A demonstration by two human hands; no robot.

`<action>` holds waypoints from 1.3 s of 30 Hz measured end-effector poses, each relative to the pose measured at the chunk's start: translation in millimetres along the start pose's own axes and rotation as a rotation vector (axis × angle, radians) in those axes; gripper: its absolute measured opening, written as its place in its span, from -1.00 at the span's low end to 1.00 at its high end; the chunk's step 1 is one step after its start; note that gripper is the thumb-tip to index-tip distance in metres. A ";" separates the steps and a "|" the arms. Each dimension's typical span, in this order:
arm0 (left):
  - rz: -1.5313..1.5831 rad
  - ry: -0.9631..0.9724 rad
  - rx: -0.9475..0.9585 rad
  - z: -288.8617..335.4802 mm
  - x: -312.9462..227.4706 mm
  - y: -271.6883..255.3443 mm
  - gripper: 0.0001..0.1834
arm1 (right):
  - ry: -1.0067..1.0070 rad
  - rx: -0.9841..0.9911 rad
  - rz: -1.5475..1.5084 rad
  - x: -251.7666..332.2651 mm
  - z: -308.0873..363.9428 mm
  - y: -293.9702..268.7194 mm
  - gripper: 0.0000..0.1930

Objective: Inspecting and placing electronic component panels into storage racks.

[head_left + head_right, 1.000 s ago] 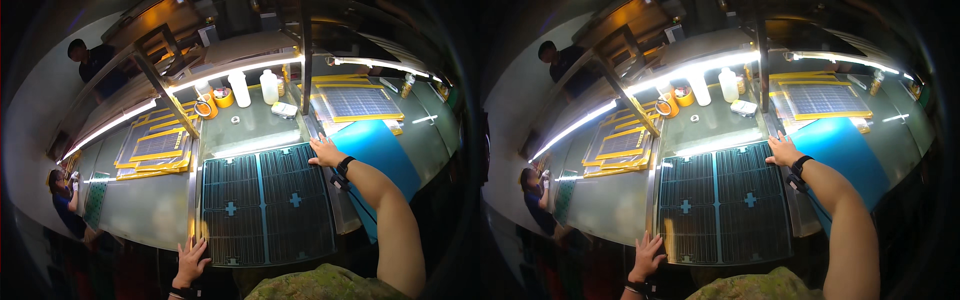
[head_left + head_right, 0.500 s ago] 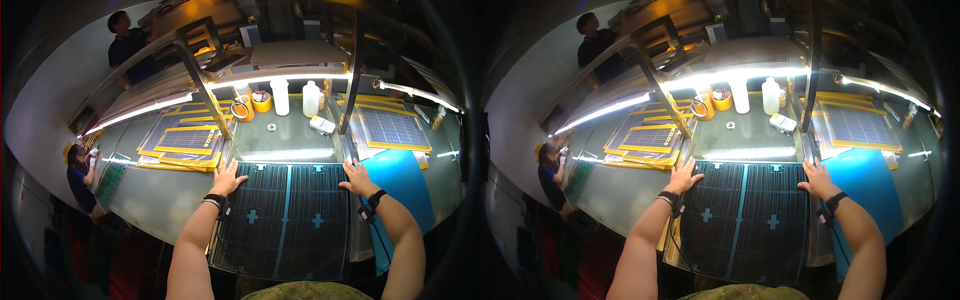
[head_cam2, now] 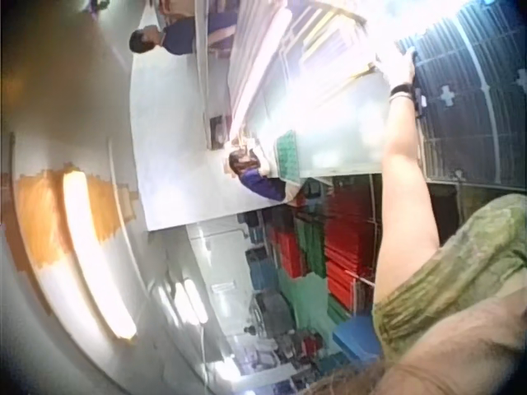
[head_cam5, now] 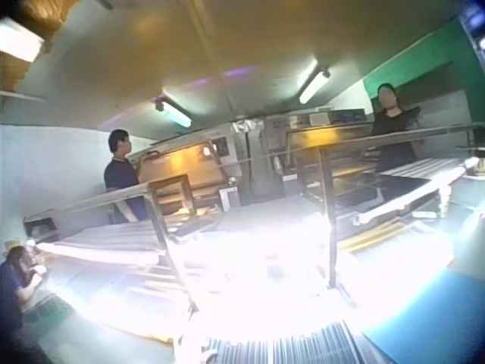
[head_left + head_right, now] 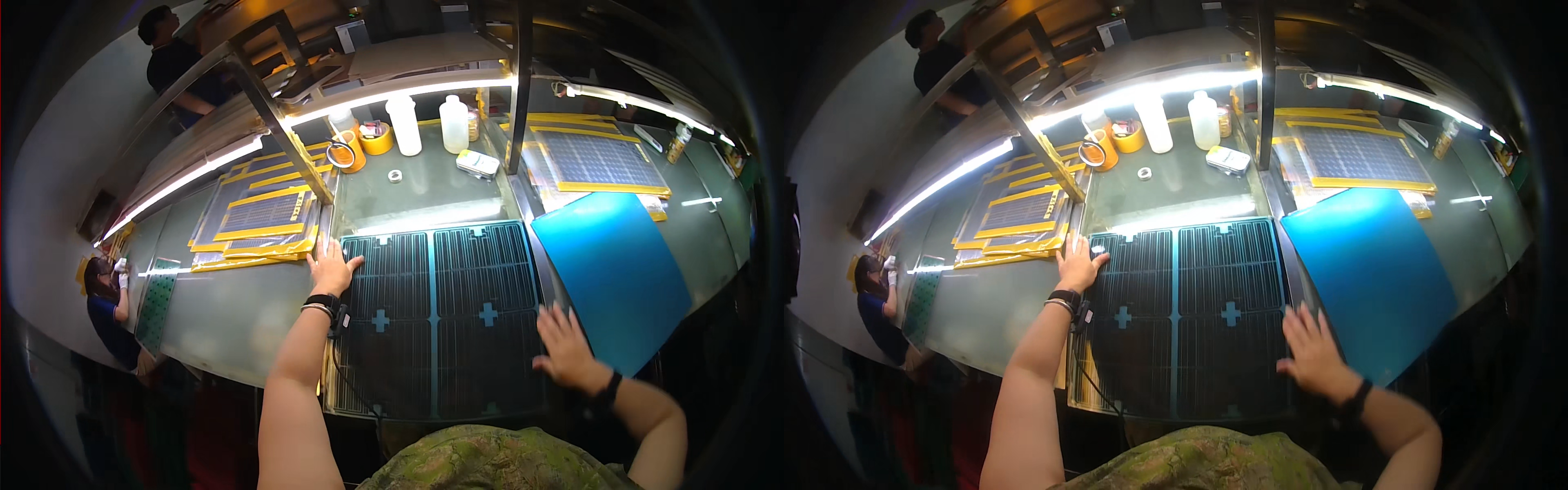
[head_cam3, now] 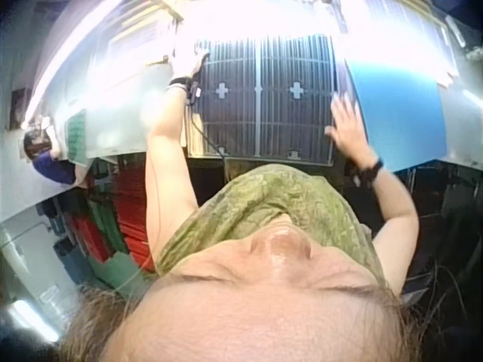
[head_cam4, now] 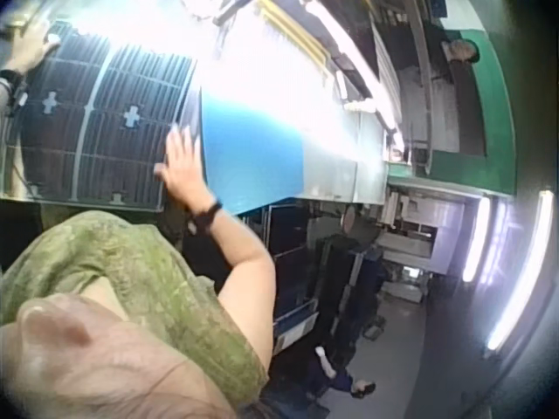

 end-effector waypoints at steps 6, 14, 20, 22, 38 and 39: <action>0.152 0.044 0.001 120.4 17.7 6.1 -0.05 | -0.009 0.060 -0.227 44.2 107.5 -13.5 -0.41; 0.176 0.060 -0.169 352.1 42.2 13.8 -0.23 | 0.122 -0.130 -0.178 31.4 80.1 -18.1 -0.40; 1.578 -0.624 -0.169 346.0 85.6 67.5 -0.67 | 0.052 -0.270 -0.100 36.6 65.0 -2.0 -0.47; 1.716 -0.622 -0.167 337.4 80.6 73.3 -0.71 | 0.050 -0.284 -0.089 37.2 63.4 -1.1 -0.49; 1.047 0.755 -0.428 304.9 -79.4 -270.9 -0.51 | 0.400 -0.438 -0.997 -125.5 -73.1 -210.7 -0.58; 0.820 0.798 -0.433 317.1 -92.4 -254.0 -0.39 | 0.356 -0.402 -1.076 -126.4 -90.1 -190.4 -0.58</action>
Point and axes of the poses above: each hand's wrist, its own z-axis away from the middle knuckle, its own y-axis out of the palm, x = y × z, the point moved 7 cm from there along -z, towards the middle knuckle, and after that the axes turned 14 degrees about z, right-handed, at the moved point
